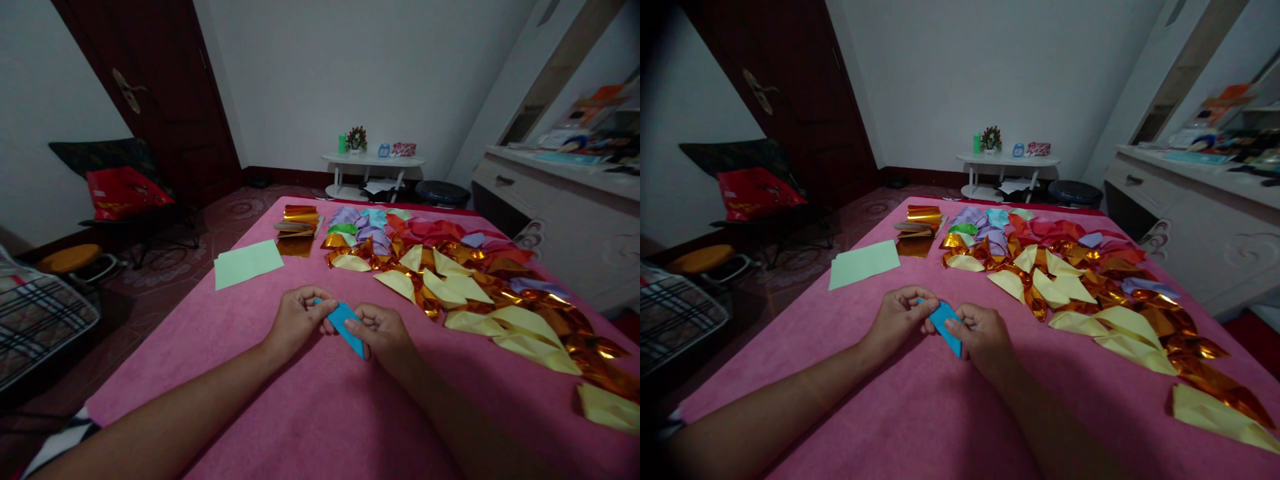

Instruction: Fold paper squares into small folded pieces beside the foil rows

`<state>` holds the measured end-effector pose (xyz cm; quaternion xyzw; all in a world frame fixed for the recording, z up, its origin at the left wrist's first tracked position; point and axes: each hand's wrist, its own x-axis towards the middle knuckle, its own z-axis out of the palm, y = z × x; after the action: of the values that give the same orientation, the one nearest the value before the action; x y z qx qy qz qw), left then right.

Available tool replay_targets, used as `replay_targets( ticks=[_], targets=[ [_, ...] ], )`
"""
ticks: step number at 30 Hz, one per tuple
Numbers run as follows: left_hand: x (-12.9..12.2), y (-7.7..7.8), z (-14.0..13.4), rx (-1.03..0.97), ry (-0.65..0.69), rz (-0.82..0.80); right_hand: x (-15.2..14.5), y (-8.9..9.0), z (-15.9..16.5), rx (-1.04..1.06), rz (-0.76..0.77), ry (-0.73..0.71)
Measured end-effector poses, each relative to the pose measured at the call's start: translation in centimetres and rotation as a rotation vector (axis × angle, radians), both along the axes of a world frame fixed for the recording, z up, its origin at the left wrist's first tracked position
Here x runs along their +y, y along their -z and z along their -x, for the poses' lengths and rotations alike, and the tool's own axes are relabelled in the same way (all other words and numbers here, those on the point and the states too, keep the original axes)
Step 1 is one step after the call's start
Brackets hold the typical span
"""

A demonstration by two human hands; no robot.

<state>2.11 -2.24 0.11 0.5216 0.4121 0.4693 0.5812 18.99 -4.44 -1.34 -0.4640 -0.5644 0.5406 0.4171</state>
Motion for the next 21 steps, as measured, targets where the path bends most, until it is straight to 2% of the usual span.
replay_targets(
  ticks=[3,6,10,13,16,21],
  targets=[
    [0.1,0.1,0.1,-0.018,-0.013,-0.028,-0.1,-0.3,0.1,-0.003,0.016,-0.034],
    [0.2,0.3,0.0,-0.076,-0.01,-0.047,-0.2,-0.6,0.1,0.011,0.007,0.027],
    [-0.3,0.5,-0.6,-0.107,0.141,0.002,-0.3,-0.7,0.2,0.062,-0.034,0.157],
    [-0.8,0.6,-1.0,-0.092,0.223,0.025,-0.4,-0.7,0.2,0.159,0.007,0.163],
    [-0.9,0.6,-1.2,-0.121,0.175,-0.017,-0.6,-0.6,0.4,0.253,0.084,0.112],
    [-0.6,0.0,-0.8,-0.114,0.132,-0.096,-0.8,-0.7,0.6,0.327,0.245,-0.097]
  ],
)
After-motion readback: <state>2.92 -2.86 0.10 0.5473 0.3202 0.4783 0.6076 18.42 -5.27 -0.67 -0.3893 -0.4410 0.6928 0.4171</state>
